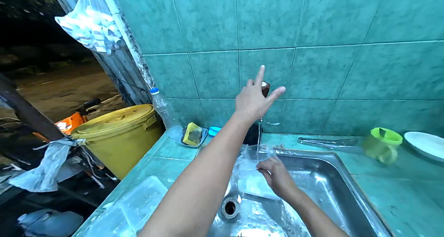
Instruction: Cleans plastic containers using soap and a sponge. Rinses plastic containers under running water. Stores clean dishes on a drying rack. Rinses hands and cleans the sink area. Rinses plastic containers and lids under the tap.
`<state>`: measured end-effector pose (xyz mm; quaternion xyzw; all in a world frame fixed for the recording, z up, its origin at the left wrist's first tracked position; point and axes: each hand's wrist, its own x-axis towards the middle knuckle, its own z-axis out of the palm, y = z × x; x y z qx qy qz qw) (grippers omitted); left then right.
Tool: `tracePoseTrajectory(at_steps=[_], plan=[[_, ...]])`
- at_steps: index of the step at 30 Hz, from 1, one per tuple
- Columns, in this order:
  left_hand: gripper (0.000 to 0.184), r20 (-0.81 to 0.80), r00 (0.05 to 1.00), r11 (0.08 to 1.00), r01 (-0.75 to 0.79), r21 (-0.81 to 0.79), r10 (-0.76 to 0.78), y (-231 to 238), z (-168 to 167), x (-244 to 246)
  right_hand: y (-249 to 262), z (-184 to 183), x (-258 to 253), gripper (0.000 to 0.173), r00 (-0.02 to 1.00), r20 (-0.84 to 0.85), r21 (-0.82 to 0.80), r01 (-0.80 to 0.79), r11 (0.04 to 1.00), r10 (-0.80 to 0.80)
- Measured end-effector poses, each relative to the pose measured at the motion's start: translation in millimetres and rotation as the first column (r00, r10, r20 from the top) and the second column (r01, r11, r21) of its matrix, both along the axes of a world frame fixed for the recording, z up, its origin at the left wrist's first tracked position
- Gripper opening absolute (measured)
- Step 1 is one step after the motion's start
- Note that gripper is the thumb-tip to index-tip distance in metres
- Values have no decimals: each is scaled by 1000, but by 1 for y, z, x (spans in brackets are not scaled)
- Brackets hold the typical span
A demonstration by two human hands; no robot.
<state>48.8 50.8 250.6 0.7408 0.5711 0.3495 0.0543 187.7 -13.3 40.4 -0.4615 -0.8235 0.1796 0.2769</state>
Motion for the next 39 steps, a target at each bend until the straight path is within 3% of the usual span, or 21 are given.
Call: tracePoseTrajectory(at_steps=[2,4,7,9,11,13,15,17,20,25,27,32,36,39], plan=[[87,183,982,995,27,99,-45,-8,-22,-9,5,-2,-4,24,998,-52,-44,22,999,-24],[79,249,966,993,39,114,-67,-21,-45,-23,11,-3,-11,27,998,-21,-55,61,997,-62],[53,132,988,996,76,47,-81,-41,-83,-48,14,2,-22,26,999,-53,-70,7,998,-11],[43,59,998,999,30,20,-31,-52,-111,-63,19,6,-18,25,981,-162,-131,85,988,-106],[46,117,992,999,-37,-29,40,-62,-138,-74,27,4,-9,24,908,-332,-261,171,950,-255],[64,260,962,989,-44,-142,80,-67,-161,-77,27,4,0,19,747,-556,-417,128,900,-364],[84,417,906,965,42,-259,73,-69,-180,-70,20,7,7,19,591,-668,-546,24,837,-452],[95,578,812,927,157,-340,74,-66,-196,-54,13,8,13,22,511,-671,-638,-32,769,-536],[86,735,659,850,290,-440,156,-63,-200,-29,8,-3,26,25,448,-635,-715,-33,698,-629],[72,827,492,770,404,-494,272,-58,-187,-19,8,-18,36,24,285,-711,-695,-143,705,-643],[67,857,462,802,408,-435,229,-56,-184,-26,11,-14,29,25,295,-707,-697,-134,705,-643],[65,886,459,869,411,-274,63,-57,-169,-64,27,1,5,28,510,-649,-700,-110,706,-565],[75,785,619,872,398,-286,-25,-66,-151,-96,36,13,-13,24,575,-711,-544,-84,835,-405],[77,671,740,885,338,-318,-42,-75,-136,-111,43,18,-15,23,705,-679,-352,-68,934,-204]])
